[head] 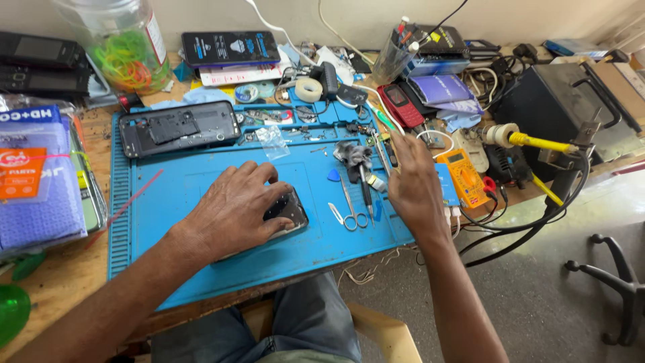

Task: The person cleans the back of a disassembled smartphone using a spray bottle, a toothbrush, and a metal pick. They scrub the surface, scrape residue from the edges, and wipe the device with a cloth.

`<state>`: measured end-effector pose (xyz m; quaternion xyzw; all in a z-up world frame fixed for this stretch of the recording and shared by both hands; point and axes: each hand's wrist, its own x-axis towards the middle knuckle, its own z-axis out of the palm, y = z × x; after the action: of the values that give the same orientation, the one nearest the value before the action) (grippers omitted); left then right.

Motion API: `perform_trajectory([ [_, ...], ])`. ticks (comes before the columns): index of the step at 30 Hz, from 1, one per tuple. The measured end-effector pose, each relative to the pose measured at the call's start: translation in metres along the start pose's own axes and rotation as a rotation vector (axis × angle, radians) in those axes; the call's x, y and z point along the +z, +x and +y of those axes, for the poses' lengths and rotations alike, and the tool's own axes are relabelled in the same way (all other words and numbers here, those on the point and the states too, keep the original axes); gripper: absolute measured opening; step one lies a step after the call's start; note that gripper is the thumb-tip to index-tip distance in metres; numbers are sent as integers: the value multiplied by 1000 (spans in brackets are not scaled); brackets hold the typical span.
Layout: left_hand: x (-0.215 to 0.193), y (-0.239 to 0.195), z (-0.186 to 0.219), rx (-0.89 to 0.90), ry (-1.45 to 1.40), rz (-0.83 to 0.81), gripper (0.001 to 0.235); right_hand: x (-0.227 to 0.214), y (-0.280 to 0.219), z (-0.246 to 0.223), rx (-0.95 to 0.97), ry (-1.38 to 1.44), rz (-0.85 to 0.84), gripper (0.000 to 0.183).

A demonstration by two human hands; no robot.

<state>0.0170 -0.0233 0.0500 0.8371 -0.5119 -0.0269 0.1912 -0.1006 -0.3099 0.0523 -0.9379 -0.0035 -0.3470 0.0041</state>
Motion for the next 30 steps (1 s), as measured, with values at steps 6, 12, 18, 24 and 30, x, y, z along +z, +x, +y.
perform_trajectory([
  [6,9,2,-22,-45,-113,219,32,-4,-20,-7,426,198,-189,17],
  [12,-16,-9,-45,-65,-105,688,19,0,-8,-20,526,331,-347,36],
  [18,-12,-10,-46,-194,-122,613,23,-27,5,48,549,118,-131,27],
  [24,-2,-6,-45,-152,-98,586,25,-24,19,89,505,86,-315,26],
  [30,-8,-5,-41,-144,-107,586,25,25,30,64,507,116,-550,24],
])
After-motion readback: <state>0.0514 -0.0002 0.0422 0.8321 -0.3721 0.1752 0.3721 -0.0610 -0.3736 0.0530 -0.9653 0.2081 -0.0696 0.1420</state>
